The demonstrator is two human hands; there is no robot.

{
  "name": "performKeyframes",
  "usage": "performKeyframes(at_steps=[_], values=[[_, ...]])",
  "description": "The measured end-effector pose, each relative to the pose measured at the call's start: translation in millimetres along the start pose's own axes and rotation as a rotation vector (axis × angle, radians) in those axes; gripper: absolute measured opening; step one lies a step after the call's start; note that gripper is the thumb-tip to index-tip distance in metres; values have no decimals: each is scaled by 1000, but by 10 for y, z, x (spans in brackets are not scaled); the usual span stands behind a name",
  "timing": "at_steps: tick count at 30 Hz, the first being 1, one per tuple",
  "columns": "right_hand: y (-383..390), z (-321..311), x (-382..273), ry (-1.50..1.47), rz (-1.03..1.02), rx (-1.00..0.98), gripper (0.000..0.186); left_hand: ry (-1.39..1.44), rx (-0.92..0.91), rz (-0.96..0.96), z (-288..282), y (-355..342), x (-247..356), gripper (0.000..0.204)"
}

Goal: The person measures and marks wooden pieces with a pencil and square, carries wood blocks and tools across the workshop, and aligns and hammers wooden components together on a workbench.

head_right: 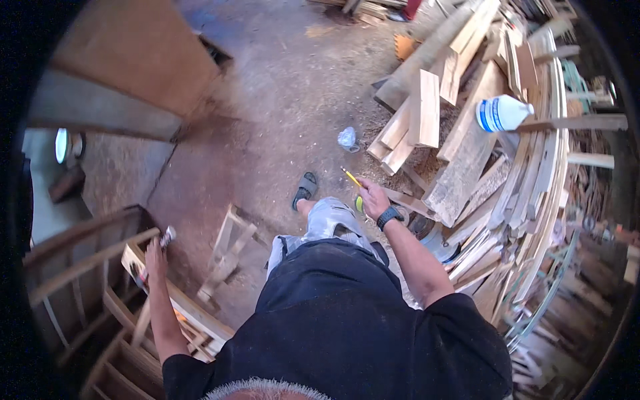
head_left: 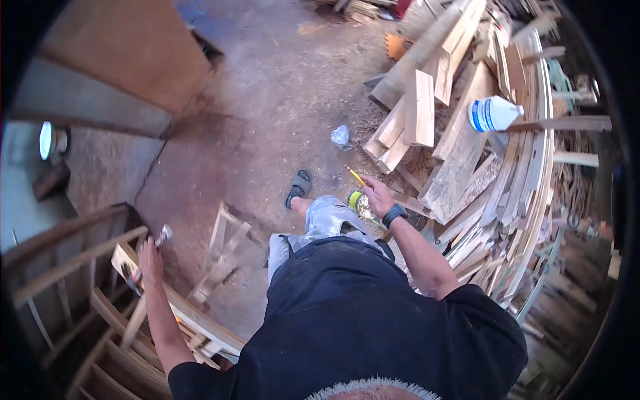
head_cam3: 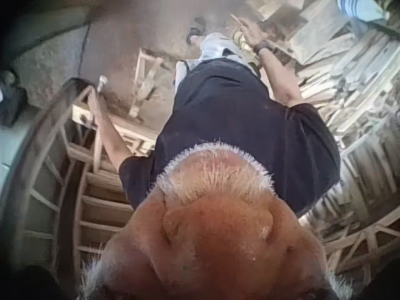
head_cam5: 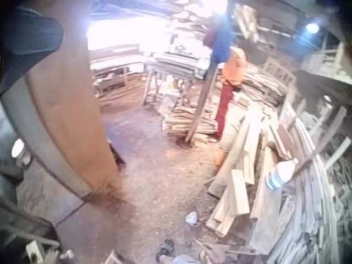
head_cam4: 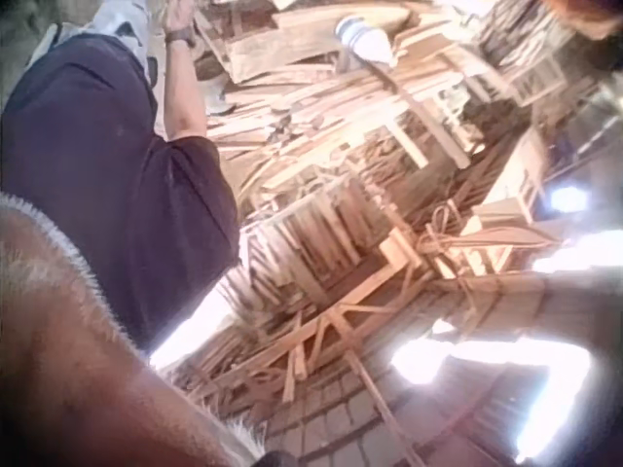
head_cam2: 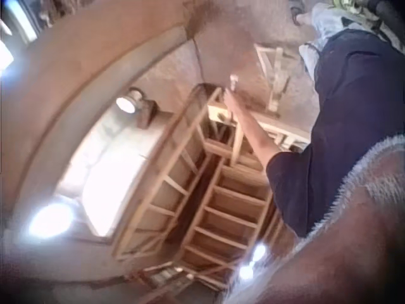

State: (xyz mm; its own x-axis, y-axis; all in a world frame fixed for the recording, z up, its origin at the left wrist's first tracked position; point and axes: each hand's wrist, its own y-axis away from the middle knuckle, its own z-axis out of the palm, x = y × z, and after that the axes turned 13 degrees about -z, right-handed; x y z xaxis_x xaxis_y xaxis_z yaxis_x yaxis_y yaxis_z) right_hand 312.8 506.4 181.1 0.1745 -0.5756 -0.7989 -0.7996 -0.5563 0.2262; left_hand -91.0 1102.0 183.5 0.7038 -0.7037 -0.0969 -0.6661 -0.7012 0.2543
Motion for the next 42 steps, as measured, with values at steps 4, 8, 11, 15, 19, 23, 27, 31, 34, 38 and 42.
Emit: performKeyframes(at_steps=[4,8,11,15,19,23,27,31,34,38,42], values=[[-365,-227,39,78,2,222,31,11,-103,-36,-141,-236,7,56],[-624,-434,158,2,192,224,28,-86,-196,18,-493,-749,530,46],[-857,-437,402,91,55,241,34,-130,-104,116,-731,-1298,1017,41],[-1360,-390,160,126,35,284,33,168,-256,215,-1336,-2138,2145,34],[-2122,-383,-261,-65,-146,149,38,574,-484,189,-1513,-3052,3116,28],[-3018,-514,-802,-111,-164,-98,57,777,-692,307,-2008,-3587,4530,28],[-3931,-551,-1082,-156,-183,-118,72,703,-750,550,-2698,-3948,5757,35],[-4698,-529,-1163,-363,-320,54,80,622,-756,883,-3327,-4133,6894,48],[-5097,-865,-1178,-126,-409,292,63,638,-865,982,-3560,-4289,7567,50],[-5410,-1321,-926,-667,-292,600,29,600,-1095,1105,-3698,-4526,8480,50],[-5616,-2108,-604,-668,-51,764,12,730,-963,1245,-3762,-4659,9231,49]])
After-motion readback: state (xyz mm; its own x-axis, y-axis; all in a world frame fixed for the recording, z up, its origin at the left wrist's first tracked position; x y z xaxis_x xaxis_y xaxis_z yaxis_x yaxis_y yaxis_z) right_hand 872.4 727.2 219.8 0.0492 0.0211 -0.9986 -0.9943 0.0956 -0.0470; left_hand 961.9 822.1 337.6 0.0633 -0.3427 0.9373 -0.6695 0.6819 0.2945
